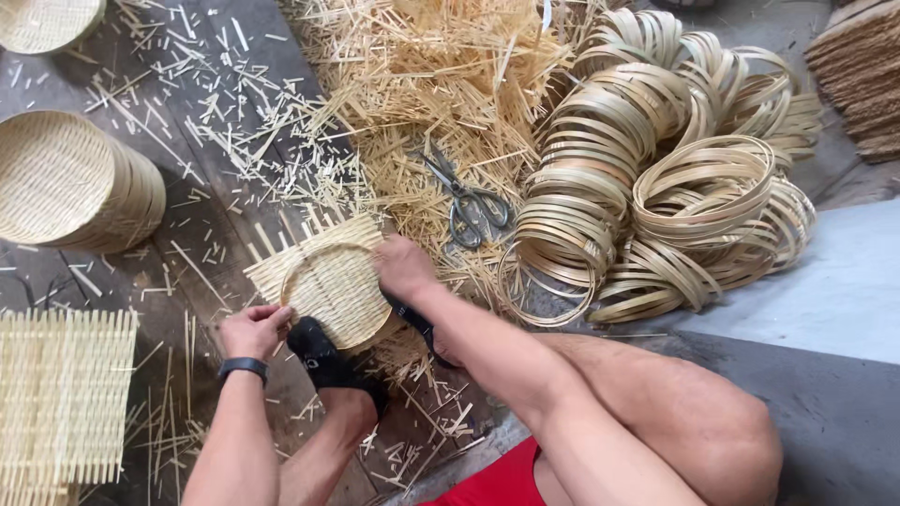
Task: The person sits on the floor and repeatedly trims the edges of woven bamboo mats using shears. They place a circular wooden template on each mat, cut around it, and then stack the finished pieces.
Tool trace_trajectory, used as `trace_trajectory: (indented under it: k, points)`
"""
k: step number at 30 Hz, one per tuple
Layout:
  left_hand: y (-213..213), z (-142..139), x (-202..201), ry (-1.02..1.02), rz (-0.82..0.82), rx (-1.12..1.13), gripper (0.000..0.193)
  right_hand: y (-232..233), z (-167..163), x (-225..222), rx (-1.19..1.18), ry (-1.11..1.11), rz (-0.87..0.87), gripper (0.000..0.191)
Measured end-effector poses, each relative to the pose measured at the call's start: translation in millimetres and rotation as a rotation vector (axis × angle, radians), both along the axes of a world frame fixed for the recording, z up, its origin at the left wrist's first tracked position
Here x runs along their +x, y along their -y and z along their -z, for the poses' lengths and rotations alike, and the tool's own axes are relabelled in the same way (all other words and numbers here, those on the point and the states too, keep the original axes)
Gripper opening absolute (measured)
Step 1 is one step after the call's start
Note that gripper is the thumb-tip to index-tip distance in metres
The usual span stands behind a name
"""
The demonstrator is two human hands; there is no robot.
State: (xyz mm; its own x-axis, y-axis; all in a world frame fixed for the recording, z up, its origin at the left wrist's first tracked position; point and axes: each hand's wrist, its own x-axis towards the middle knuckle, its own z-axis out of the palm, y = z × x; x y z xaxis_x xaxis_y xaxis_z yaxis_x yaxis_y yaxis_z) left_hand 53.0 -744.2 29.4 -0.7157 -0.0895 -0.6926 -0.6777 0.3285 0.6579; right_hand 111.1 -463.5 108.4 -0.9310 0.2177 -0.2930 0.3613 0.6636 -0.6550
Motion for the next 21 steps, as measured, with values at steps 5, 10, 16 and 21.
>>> trace_trajectory:
  k: [5,10,16,21]
  points:
    - [-34.7,-16.7,-25.3,-1.072,0.784,-0.587,0.025,62.8,7.2,40.8,0.498,-0.366,-0.812,0.098]
    - [-64.1,5.9,-34.8,-0.924,0.559,-0.197,0.021,65.8,46.5,47.2,0.624,-0.596,-0.780,0.068]
    - [-64.4,16.3,-30.1,-0.857,0.475,-0.232,0.020,67.7,47.7,55.6,0.532,-0.646,-0.693,0.060]
    - [-63.4,25.6,-26.2,-0.849,0.450,-0.169,0.021,73.8,48.0,56.5,0.679,-0.692,-0.644,0.046]
